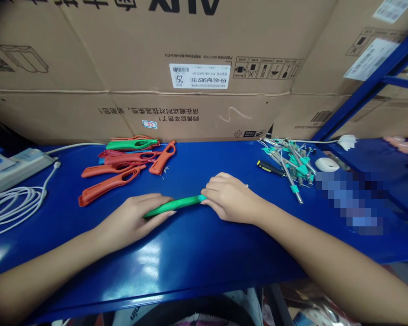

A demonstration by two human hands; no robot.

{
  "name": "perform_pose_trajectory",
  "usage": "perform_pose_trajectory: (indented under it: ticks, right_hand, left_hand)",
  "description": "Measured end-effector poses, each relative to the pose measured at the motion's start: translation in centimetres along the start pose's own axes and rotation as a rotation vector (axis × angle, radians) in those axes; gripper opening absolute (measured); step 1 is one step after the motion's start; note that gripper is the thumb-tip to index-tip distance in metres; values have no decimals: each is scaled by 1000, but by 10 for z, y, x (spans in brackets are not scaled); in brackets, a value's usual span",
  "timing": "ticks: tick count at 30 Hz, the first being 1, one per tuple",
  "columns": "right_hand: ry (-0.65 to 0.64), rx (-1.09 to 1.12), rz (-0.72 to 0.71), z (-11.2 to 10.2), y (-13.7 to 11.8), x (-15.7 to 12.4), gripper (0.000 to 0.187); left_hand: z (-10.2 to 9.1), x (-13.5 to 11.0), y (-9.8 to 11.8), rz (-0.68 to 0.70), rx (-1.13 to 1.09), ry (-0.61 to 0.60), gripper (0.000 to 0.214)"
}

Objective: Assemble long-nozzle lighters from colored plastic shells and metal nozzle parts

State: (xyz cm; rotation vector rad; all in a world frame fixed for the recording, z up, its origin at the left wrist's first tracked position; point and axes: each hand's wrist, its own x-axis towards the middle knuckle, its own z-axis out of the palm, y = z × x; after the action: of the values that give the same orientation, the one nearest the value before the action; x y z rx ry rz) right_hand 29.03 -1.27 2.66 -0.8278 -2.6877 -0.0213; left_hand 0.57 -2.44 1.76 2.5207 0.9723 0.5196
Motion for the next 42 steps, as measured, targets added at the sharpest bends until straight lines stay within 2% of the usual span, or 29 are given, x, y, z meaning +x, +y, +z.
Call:
perform_pose_trajectory:
  ticks: [4,8,14,16,18,21,23,27,30,32,33,34,36,37,38,40,42]
  right_hand:
    - [-91,-24,173,-6,5,2,16]
    - [-130,-48,263,-12,14,1,15]
    - [-213,85,369,-24,30,-4,36]
    - [-192,36,493,-30,39,-8,41]
    - [-204,-145,688,-36,51,-15,43]
    - [-364,-367,1080,-45,74,-31,48]
    - [-426,-367,1163,-49,89,-40,47]
    - [-483,-312,1149,-55,100,-45,25]
    - [-410,-358,1140,-59,91,-38,31]
    - [-279,-389,1126,-61,79,-30,39]
    - [-169,-386,1104,-61,73,-25,41]
    - [18,-334,1057,-60,65,-20,40]
    - [396,-96,899,-53,48,-8,36]
    - [524,81,819,-48,39,-2,36]
    - [576,289,740,-43,29,5,34]
    - [599,618,639,-31,9,17,33]
    - [500,837,581,-21,-10,27,31]
  left_hand:
    - [0,4,-3,-35,117,-12,42]
    - [-1,6,-4,-42,160,16,37]
    - [-2,5,-8,-79,156,61,33]
    - [-1,4,-9,-77,113,64,32]
    - [0,3,-8,-69,72,68,33]
    - [-3,4,-7,-59,80,91,38]
    - [-9,6,-7,-52,154,129,39]
    - [-22,11,-18,-86,364,152,45]
    - [-26,12,-30,-137,441,103,50]
    - [-26,11,-37,-185,447,94,51]
    - [-26,11,-40,-205,446,98,52]
    - [-26,10,-43,-220,446,105,52]
    - [-26,10,-47,-236,444,117,54]
    - [-26,9,-49,-239,441,123,54]
    - [-26,9,-49,-240,437,129,55]
    - [-28,9,-47,-233,425,144,55]
    - [-29,10,-41,-214,407,163,51]
